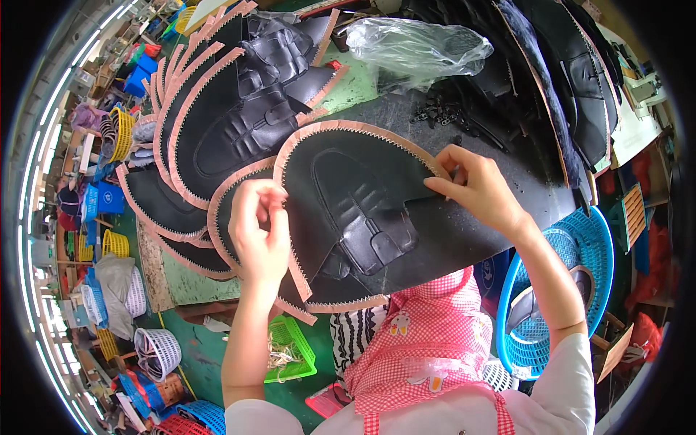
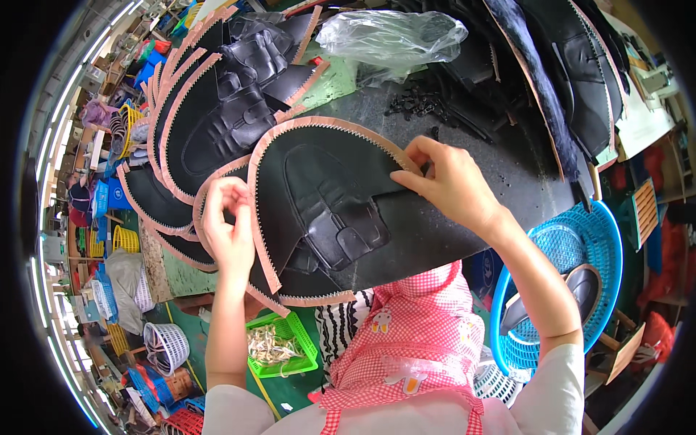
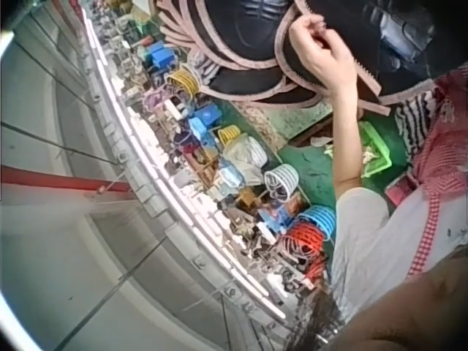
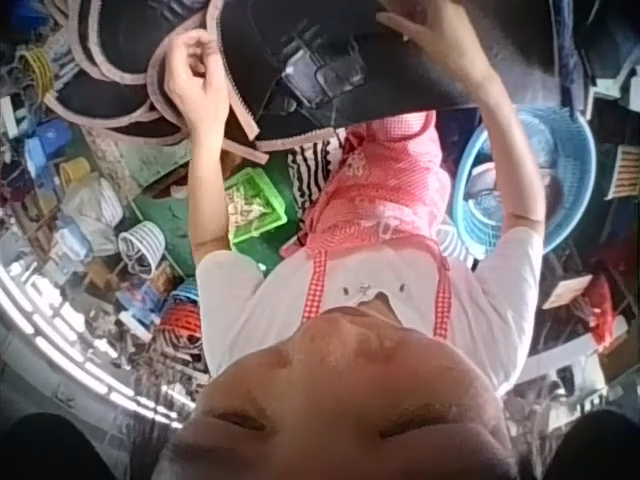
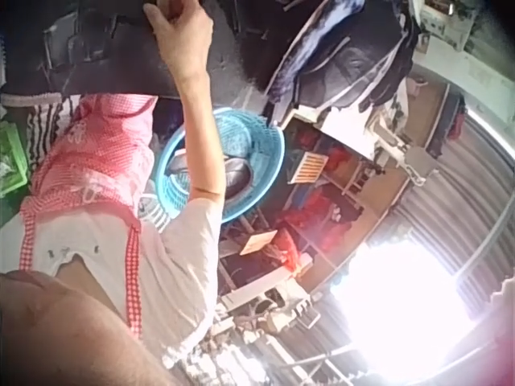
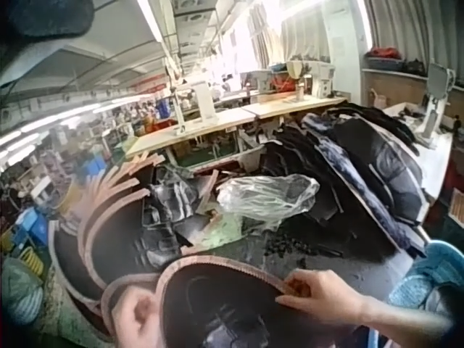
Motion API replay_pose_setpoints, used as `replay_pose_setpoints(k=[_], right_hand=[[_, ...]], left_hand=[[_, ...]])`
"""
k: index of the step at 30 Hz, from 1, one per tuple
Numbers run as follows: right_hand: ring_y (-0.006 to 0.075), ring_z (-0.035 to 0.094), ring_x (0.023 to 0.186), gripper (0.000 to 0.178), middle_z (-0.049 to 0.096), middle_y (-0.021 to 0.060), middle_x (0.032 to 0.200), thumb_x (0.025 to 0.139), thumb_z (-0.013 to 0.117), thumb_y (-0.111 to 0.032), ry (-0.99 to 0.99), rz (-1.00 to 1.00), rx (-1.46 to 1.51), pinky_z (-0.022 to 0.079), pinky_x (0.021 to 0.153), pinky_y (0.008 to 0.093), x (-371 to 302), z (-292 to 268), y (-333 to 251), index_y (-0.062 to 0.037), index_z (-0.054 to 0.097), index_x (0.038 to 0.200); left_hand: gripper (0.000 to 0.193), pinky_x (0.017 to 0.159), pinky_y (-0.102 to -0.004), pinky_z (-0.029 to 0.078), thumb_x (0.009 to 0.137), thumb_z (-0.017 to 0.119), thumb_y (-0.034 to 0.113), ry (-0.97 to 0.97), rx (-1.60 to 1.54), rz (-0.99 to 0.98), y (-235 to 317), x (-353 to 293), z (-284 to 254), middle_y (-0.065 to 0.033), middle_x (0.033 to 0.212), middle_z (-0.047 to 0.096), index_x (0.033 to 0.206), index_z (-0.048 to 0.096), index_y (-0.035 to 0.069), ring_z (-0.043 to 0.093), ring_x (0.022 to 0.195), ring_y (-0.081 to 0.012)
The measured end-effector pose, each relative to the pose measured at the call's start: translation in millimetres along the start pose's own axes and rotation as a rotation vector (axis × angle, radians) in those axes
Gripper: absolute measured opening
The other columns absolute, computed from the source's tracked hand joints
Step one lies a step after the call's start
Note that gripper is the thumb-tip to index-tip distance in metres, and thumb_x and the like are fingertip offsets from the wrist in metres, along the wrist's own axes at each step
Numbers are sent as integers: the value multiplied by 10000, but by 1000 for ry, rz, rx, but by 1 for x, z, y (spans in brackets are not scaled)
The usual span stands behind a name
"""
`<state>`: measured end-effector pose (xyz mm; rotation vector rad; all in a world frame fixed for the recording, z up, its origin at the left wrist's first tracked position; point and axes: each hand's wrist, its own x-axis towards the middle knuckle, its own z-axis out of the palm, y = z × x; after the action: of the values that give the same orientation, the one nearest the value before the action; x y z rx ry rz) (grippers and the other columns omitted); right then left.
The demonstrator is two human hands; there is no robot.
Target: Manually aligning and assembling leather shoe upper components at a factory workbench.
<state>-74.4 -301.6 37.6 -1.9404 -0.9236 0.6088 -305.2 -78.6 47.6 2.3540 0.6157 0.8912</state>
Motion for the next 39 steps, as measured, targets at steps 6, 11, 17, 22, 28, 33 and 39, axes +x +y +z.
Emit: replay_pose_setpoints(k=[6,11,17,22,28,33,39], right_hand=[[215,669,678,182,662,104,766,936,693,-195,-26,-155,-108,516,643,343,-2,4,6,-16,711,964],[215,670,796,133,653,84,899,831,721,-18,612,-305,-198,528,728,345,-4,-41,14,-46,710,960],[340,632,1184,530,657,149,1291,830,744,-119,812,-238,-832,503,990,426,-9,-137,78,-86,587,1335],[220,698,773,315,718,146,861,965,682,-197,1009,-257,-416,525,734,340,-29,-154,40,-5,661,1214],[62,452,829,222,457,-32,842,971,706,-192,197,-132,632,445,725,269,-62,-31,-41,-35,572,1052],[239,740,930,288,710,162,1108,976,658,-132,-177,-450,171,583,811,352,-51,-6,-38,-17,628,1238],[239,695,783,150,666,124,933,874,715,-93,287,-232,-233,560,729,344,8,-33,32,-24,694,1006]], left_hand=[[540,655,-293,467,876,764,157,-218,30,-197,13,-22,-5,-29,961,534,1374,561,102,470,674,-132],[323,782,-355,495,850,751,112,-130,176,49,6,-15,30,-57,1005,558,1168,720,159,578,898,-221],[202,846,-370,503,867,717,91,-179,98,31,2,2,38,-56,994,587,1060,757,131,603,951,-242],[177,743,-250,479,918,676,43,-209,-26,-3,28,11,6,-36,1033,644,1076,750,70,610,904,-141],[540,1016,-327,463,972,660,114,-348,-1175,-330,87,30,23,-109,1337,612,1473,475,32,579,1174,-134],[430,1014,-297,484,967,647,44,-137,-845,-379,74,49,-25,-67,1264,652,1384,545,19,625,1134,-140],[293,825,-321,571,1035,586,193,182,-953,-636,1,8,-62,-62,1154,667,1308,564,91,675,1027,-168]])
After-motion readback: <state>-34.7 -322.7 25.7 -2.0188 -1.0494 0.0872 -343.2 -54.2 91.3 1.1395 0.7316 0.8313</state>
